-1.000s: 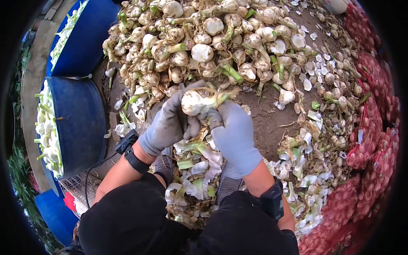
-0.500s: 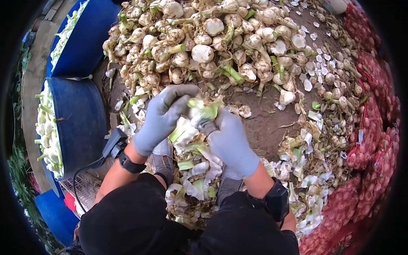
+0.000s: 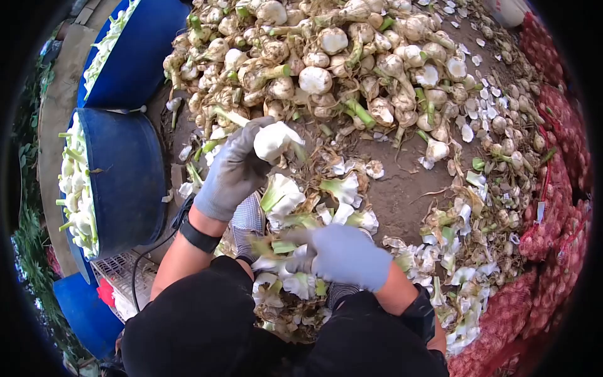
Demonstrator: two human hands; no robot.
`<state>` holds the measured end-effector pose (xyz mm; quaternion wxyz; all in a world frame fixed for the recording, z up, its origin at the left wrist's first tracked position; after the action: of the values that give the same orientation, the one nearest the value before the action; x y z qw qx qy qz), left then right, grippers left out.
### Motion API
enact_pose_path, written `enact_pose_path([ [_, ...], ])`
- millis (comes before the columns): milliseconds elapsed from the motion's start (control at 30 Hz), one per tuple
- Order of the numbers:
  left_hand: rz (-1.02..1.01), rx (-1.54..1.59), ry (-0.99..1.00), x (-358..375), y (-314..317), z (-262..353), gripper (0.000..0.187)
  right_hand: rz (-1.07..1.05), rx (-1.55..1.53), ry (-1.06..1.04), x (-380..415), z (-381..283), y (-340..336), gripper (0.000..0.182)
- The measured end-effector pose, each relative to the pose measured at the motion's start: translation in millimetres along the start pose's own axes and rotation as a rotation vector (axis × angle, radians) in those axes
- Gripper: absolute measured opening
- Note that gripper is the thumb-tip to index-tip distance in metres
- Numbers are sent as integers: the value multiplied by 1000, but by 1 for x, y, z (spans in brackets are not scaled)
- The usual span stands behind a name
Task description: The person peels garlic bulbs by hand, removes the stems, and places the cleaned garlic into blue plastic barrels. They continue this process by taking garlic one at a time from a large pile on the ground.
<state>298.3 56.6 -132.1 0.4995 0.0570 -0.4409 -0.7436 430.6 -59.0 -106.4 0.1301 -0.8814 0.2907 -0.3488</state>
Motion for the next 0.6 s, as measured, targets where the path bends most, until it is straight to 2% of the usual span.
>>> enact_pose_path([
  [33,-27,-49,-4,-2,0,-3,39,-5,-2,2,-3,1,-1,41],
  [100,31,-251,-79,2,1,-10,36,740,13,242,6,21,-55,37],
  [133,65,-211,-146,4,5,-11,33,744,14,255,2,22,-65,37],
  [200,111,-244,-166,4,9,-19,33,958,305,30,1,-2,-93,35],
  [233,166,-280,-181,4,8,-20,34,964,308,32,0,3,-91,35],
  [267,8,-502,13,-1,5,-15,33,948,423,0,-3,8,-82,35],
  [300,15,-502,15,-1,-6,-21,33,925,533,-35,-5,8,-74,36],
  [333,101,-243,-58,0,-13,-27,32,789,412,47,-7,13,-67,35],
  [367,184,18,-128,1,-16,-35,31,784,409,40,-3,6,-59,35],
  [400,188,-113,80,0,-9,-28,28,657,82,-27,-3,2,-44,33],
  [433,192,-114,81,-1,-9,-24,28,516,-241,-88,-5,-2,-33,30],
  [467,232,-58,-25,-3,-13,-26,29,513,-244,-89,1,-9,-38,30],
  [500,268,-2,-130,-6,-17,-28,29,293,-387,-248,7,-29,-37,29],
  [533,191,98,-139,-11,-24,-30,30,71,-523,-402,12,-45,-33,27],
  [567,253,-39,-99,-14,-24,-19,34,83,-516,-391,7,-40,-32,27],
  [600,237,90,57,-22,-15,-3,33,255,-275,-247,-1,-20,-38,28],
])
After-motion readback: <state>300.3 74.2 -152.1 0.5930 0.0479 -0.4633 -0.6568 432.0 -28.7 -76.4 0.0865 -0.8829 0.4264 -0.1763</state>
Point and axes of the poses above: each hand's wrist, its own x-axis away from the middle knuckle, its own y-axis out of the palm, z = x × y, the point moved 6 cm from there along -x, towards the middle knuckle, and after that the axes turned 7 degrees about x, right-handed, at the moved point
